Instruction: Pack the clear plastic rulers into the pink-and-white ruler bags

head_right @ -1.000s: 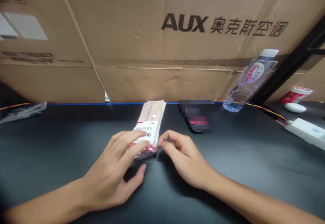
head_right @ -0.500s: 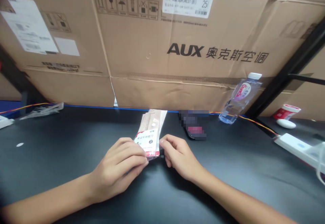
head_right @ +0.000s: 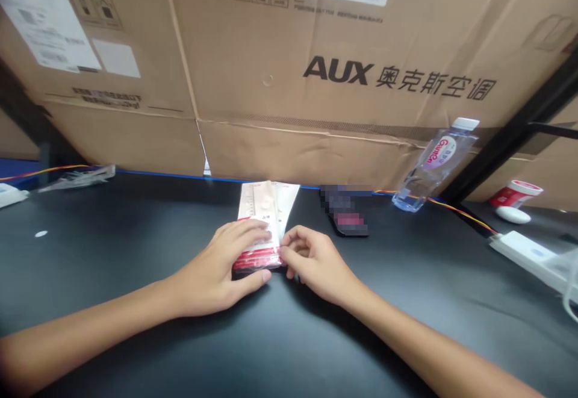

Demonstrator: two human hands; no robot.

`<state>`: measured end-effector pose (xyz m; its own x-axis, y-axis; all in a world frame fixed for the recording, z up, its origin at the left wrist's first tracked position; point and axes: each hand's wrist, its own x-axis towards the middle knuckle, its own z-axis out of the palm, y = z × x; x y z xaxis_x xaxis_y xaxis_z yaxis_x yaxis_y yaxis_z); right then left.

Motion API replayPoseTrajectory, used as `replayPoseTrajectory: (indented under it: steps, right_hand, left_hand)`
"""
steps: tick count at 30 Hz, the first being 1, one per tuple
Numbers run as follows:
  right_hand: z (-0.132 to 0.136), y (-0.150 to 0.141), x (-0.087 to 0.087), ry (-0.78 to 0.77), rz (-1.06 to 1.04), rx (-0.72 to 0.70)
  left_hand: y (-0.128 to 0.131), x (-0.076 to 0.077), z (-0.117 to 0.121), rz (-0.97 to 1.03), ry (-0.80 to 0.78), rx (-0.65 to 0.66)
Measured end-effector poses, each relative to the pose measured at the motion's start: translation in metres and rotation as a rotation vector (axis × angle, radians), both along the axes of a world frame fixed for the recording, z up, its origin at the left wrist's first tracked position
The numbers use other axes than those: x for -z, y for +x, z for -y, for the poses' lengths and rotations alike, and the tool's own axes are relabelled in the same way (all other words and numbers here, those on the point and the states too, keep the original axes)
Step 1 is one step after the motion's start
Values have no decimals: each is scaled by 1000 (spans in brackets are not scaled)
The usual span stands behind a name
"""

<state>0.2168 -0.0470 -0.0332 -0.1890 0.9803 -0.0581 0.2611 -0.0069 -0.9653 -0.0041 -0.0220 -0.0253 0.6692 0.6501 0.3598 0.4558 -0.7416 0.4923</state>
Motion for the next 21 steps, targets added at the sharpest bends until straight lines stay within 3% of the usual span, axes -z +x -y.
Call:
replayPoseTrajectory:
  steps: [5, 9, 13, 18, 21]
  right_hand:
    - [0, 1, -3, -48, -13, -30]
    - [0, 2, -2, -27, -78, -108]
    - [5, 1, 1, 77, -102, -96]
    - [14, -1, 1, 221, 69, -94]
    - [15, -1, 1, 282, 153, -77]
  left_hand:
    - [-6, 4, -8, -55, -113, 11]
    - [-8, 5, -10, 16, -207, 9]
    - [-5, 9, -18, 307, -300, -84]
    - [-4, 12, -29, 692, -674, -165]
    - [-6, 7, -33, 792, -810, -249]
